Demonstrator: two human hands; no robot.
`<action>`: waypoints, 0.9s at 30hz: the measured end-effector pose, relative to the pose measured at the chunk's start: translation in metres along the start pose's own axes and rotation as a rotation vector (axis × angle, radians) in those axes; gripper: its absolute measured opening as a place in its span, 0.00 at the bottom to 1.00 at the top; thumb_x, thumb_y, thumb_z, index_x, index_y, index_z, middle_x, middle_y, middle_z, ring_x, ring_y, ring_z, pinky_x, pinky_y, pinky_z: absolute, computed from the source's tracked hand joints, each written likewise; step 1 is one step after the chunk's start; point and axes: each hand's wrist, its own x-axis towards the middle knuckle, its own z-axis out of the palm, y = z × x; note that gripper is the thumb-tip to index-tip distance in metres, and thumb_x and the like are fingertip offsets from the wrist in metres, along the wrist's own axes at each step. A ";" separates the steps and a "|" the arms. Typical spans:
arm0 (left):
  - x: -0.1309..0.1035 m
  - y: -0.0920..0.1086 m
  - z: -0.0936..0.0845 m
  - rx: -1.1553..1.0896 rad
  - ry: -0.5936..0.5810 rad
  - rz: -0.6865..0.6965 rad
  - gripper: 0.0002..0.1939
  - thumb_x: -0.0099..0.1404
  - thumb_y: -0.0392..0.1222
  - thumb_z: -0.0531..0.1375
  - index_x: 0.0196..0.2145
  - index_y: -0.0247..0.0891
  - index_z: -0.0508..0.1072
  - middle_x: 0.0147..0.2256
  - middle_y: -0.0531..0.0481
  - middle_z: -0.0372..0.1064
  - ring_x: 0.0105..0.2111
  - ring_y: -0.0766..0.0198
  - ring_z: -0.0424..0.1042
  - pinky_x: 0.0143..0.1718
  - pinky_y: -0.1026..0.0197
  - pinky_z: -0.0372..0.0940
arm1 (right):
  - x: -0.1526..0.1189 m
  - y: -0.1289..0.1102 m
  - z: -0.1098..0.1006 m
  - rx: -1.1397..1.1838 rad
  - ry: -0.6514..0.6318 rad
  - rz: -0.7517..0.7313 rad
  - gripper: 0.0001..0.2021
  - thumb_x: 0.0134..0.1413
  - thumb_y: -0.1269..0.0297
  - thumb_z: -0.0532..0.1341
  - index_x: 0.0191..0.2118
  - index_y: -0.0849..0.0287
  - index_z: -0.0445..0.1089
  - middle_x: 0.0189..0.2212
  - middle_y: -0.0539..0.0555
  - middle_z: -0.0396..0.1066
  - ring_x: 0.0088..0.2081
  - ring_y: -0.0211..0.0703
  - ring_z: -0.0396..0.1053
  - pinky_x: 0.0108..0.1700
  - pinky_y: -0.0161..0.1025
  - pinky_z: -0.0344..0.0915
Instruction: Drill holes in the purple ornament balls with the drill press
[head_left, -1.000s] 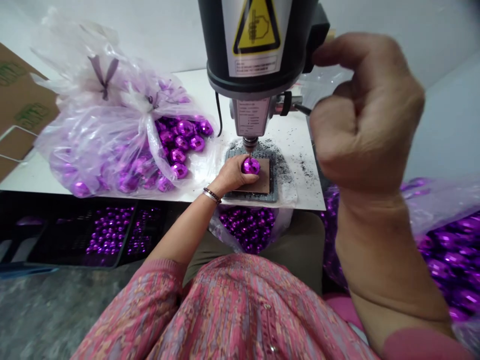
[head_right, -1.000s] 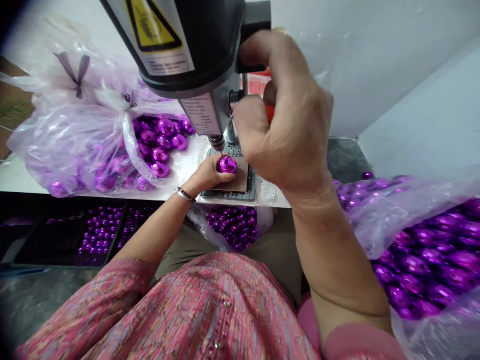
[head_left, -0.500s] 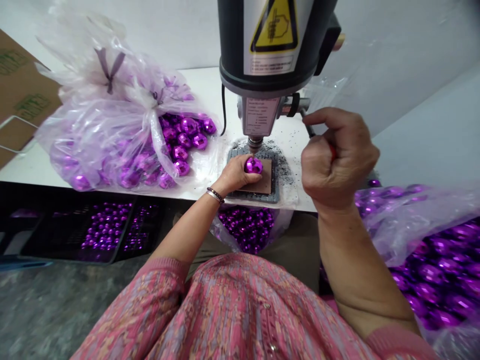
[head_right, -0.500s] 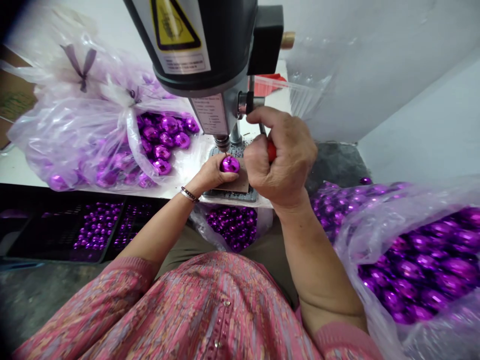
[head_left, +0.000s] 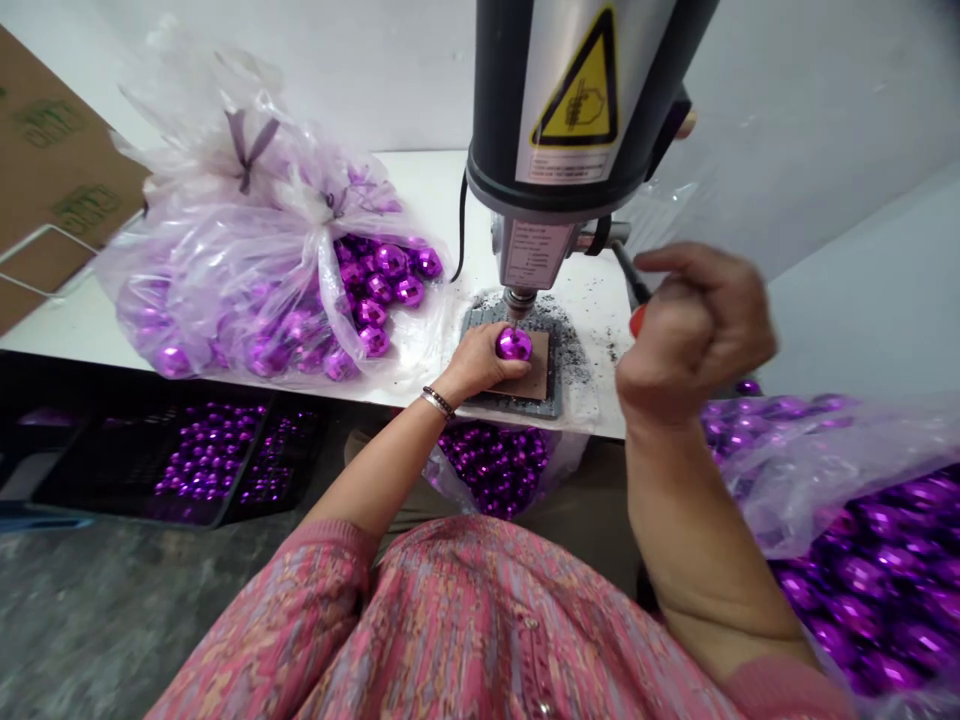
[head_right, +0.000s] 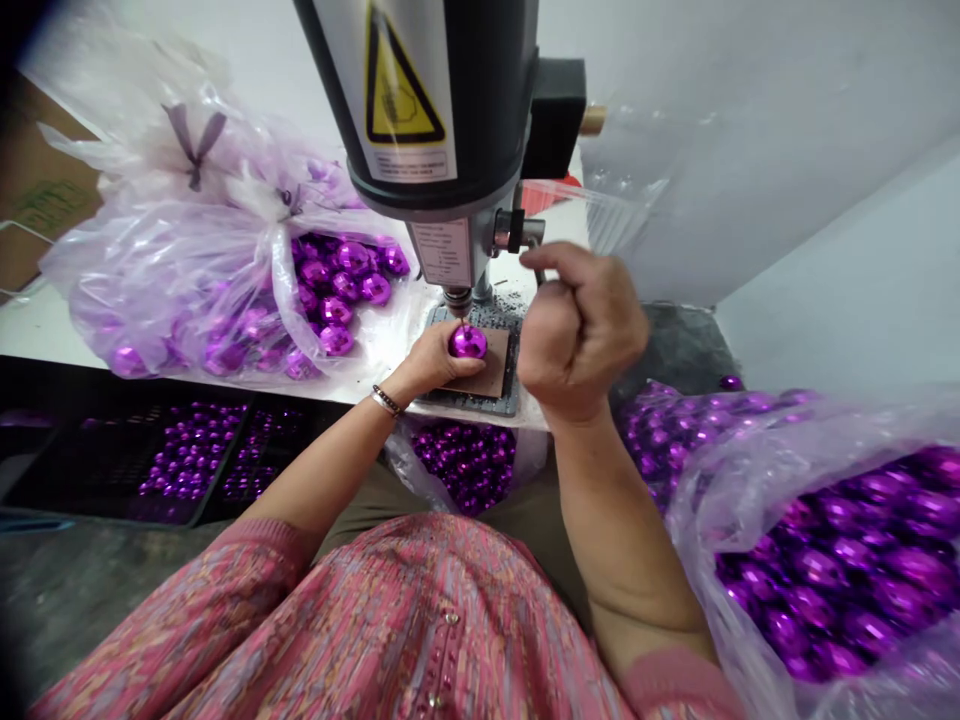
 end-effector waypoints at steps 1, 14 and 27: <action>-0.001 0.001 0.000 -0.001 0.010 -0.012 0.19 0.53 0.42 0.75 0.42 0.38 0.78 0.40 0.45 0.77 0.45 0.47 0.75 0.53 0.47 0.70 | 0.015 -0.004 0.003 0.024 0.003 0.043 0.18 0.64 0.72 0.51 0.38 0.60 0.79 0.27 0.51 0.68 0.31 0.29 0.66 0.37 0.33 0.64; -0.070 -0.008 -0.045 -0.206 -0.289 0.090 0.39 0.50 0.49 0.80 0.58 0.41 0.77 0.51 0.41 0.79 0.48 0.50 0.79 0.51 0.50 0.74 | 0.098 -0.025 0.012 -0.012 -0.257 0.541 0.14 0.65 0.75 0.57 0.36 0.65 0.81 0.21 0.49 0.62 0.29 0.29 0.63 0.40 0.32 0.63; 0.059 -0.083 -0.091 0.121 0.390 -0.590 0.14 0.67 0.46 0.67 0.44 0.34 0.75 0.55 0.23 0.74 0.57 0.33 0.74 0.57 0.38 0.67 | 0.080 -0.018 -0.002 0.038 -0.304 0.311 0.17 0.70 0.72 0.54 0.35 0.60 0.80 0.25 0.49 0.67 0.29 0.27 0.63 0.35 0.35 0.57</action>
